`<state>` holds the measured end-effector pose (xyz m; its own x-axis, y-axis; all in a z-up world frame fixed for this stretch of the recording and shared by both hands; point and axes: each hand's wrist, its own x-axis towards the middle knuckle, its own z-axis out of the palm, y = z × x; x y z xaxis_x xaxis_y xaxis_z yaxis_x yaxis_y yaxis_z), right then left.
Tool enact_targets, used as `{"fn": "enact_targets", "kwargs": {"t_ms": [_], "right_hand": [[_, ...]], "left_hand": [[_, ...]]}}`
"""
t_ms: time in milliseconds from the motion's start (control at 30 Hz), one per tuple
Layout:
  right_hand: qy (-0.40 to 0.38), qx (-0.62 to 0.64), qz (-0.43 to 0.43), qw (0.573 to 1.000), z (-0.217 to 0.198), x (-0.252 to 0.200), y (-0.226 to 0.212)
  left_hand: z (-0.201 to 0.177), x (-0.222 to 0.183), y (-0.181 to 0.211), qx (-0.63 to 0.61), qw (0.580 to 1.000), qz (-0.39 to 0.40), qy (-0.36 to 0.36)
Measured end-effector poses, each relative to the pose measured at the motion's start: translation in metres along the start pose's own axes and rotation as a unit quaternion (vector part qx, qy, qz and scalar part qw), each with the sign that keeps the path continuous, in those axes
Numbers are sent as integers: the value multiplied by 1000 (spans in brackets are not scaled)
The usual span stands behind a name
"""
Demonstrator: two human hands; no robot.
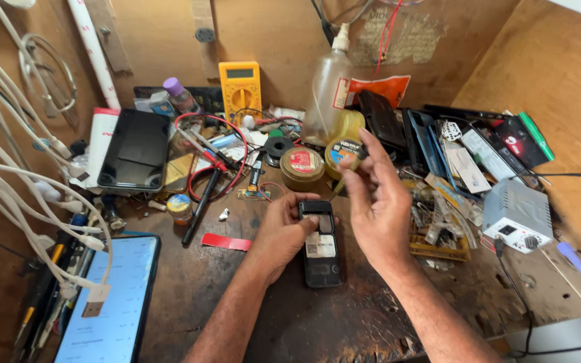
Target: The person disassembles a mobile phone on a workbench by removing the battery and prying off the screen to reveal the circuit board, and then applies a liquid from a bottle to the components using a small tool.
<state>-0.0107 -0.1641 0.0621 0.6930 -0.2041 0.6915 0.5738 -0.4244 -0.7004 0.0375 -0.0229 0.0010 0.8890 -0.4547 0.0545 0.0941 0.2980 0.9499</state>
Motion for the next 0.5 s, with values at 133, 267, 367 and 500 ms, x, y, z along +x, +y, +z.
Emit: {"fn": "enact_targets", "kwargs": {"t_ms": [133,267,367,500], "right_hand": [[24,-79,-55,995,-2,2,1],[28,-14,-15,999,0,6,-1],[14,22,20,999,0,3,-1],[25,-59,-57,996,-3,4,3]], "left_hand": [[0,2,0,1,1000,4,-10],[0,1,2,-12,1000,-9,-7],[0,1,1,14,1000,4,-3],[-1,3,-1,14,1000,3,-6]]}}
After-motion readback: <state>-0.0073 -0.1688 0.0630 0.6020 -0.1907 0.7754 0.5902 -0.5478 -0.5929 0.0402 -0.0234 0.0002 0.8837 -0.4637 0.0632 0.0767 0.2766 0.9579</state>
